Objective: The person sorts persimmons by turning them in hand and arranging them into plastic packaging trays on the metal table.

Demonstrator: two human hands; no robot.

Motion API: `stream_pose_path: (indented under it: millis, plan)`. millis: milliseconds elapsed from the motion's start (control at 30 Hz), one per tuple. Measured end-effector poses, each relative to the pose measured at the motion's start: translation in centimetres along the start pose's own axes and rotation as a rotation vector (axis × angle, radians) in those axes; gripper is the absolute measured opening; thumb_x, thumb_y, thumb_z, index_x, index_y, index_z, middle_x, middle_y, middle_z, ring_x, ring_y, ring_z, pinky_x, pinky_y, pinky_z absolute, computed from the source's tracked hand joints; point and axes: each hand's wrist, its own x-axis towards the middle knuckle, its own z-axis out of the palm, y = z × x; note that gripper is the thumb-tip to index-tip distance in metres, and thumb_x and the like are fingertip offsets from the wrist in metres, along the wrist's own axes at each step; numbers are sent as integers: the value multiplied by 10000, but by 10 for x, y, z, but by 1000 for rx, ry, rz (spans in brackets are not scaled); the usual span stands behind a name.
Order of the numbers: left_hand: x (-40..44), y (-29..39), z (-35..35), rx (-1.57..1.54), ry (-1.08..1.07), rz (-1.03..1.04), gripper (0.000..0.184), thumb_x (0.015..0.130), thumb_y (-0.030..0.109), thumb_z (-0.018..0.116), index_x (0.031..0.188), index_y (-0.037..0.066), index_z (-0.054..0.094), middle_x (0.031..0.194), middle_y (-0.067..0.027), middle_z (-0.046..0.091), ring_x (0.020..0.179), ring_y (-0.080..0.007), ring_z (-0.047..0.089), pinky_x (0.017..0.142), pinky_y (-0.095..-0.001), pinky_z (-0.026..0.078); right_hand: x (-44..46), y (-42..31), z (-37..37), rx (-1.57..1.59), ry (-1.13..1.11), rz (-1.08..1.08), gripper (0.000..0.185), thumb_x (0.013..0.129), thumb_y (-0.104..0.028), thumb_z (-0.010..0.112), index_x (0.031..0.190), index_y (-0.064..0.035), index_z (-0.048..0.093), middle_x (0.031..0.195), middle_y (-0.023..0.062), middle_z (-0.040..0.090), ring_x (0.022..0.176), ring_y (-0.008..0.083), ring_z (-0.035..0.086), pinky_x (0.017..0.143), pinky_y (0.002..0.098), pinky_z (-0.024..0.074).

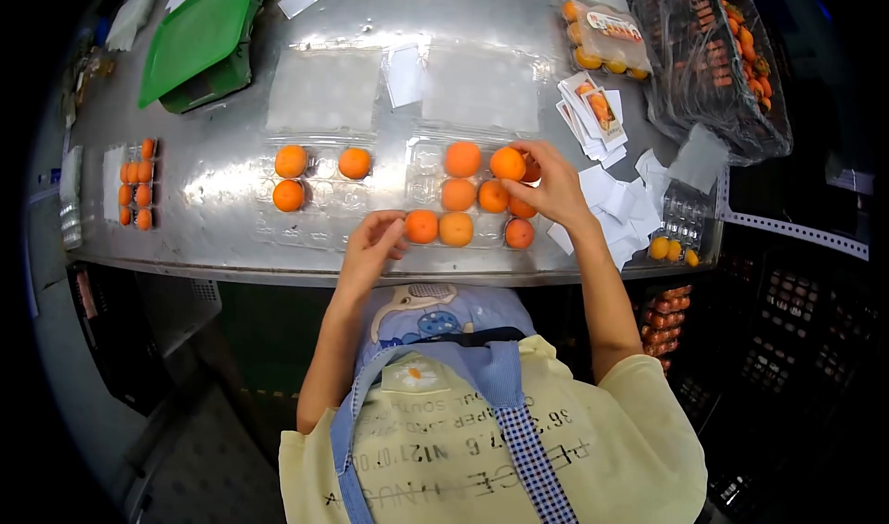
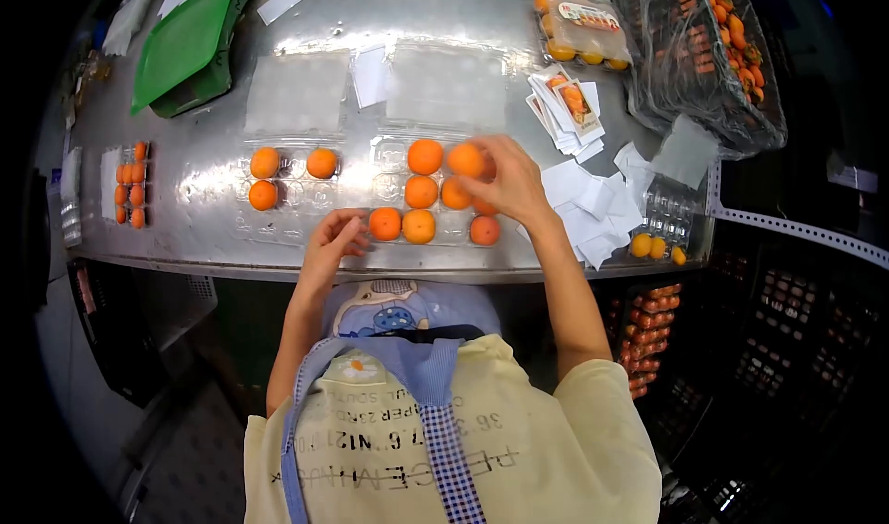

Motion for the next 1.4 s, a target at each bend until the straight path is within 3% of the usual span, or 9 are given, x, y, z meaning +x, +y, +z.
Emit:
stream_pose_path:
  millis: [133, 233, 633, 833, 933, 1133, 1233, 1400]
  plan:
    - [-5, 1, 3, -2, 83, -11, 257, 930, 207, 593, 1130, 46, 597, 897, -21, 612, 763, -98, 569, 688, -235, 461, 16, 19, 5, -201, -55, -219, 445, 686, -199, 767, 1086, -80, 611, 1030, 94, 619, 950, 273, 578, 839, 363, 456]
    - [-7, 0, 2, -5, 121, -8, 246, 927, 184, 594, 1131, 45, 595, 900, -21, 613, 764, -98, 569, 690, -235, 461, 21, 23, 8, -200, -109, -205, 403, 697, -218, 744, 1069, -119, 629, 1028, 76, 625, 1015, 269, 546, 891, 377, 396]
    - [-7, -7, -12, -15, 126, 1, 237, 921, 167, 605, 1121, 40, 593, 902, -18, 614, 761, -92, 565, 686, -235, 460, 31, 17, 8, -291, -103, -355, 388, 689, -169, 753, 1054, -124, 630, 990, 60, 635, 952, 252, 563, 853, 368, 401]
    - [-10, -3, -25, -18, 119, 2, 247, 923, 177, 607, 1126, 37, 593, 923, -31, 621, 767, -93, 565, 690, -233, 462, 31, 11, 7, -268, -136, -260, 435, 686, -203, 767, 1087, -99, 632, 1012, 91, 632, 908, 268, 580, 874, 365, 404]
    - [-12, -2, -31, -18, 113, 5, 247, 927, 178, 597, 1133, 40, 591, 934, -33, 621, 783, -92, 573, 696, -234, 469, 22, 7, 11, -313, -46, -137, 423, 686, -249, 766, 1060, -92, 648, 942, 98, 630, 872, 279, 581, 854, 369, 404]
    - [-14, -2, -43, -6, 92, -7, 247, 926, 177, 598, 1131, 40, 592, 942, -39, 623, 792, -94, 569, 700, -236, 467, 11, 4, 35, -430, 170, -126, 413, 688, -323, 773, 997, -74, 660, 840, 77, 613, 826, 265, 568, 812, 386, 372]
    - [-15, 1, -47, 8, 86, -12, 245, 926, 177, 599, 1128, 40, 593, 946, -43, 624, 792, -95, 565, 700, -239, 464, 7, 0, 40, -508, 202, -109, 414, 693, -343, 774, 982, -70, 660, 826, 63, 609, 848, 257, 563, 819, 394, 357]
    - [-16, 1, -53, 17, 65, -13, 245, 927, 177, 596, 1131, 42, 593, 945, -44, 621, 789, -94, 569, 698, -237, 466, 5, -8, 34, -487, 157, -71, 451, 701, -335, 753, 1058, -76, 654, 975, 69, 628, 997, 252, 527, 902, 414, 329]
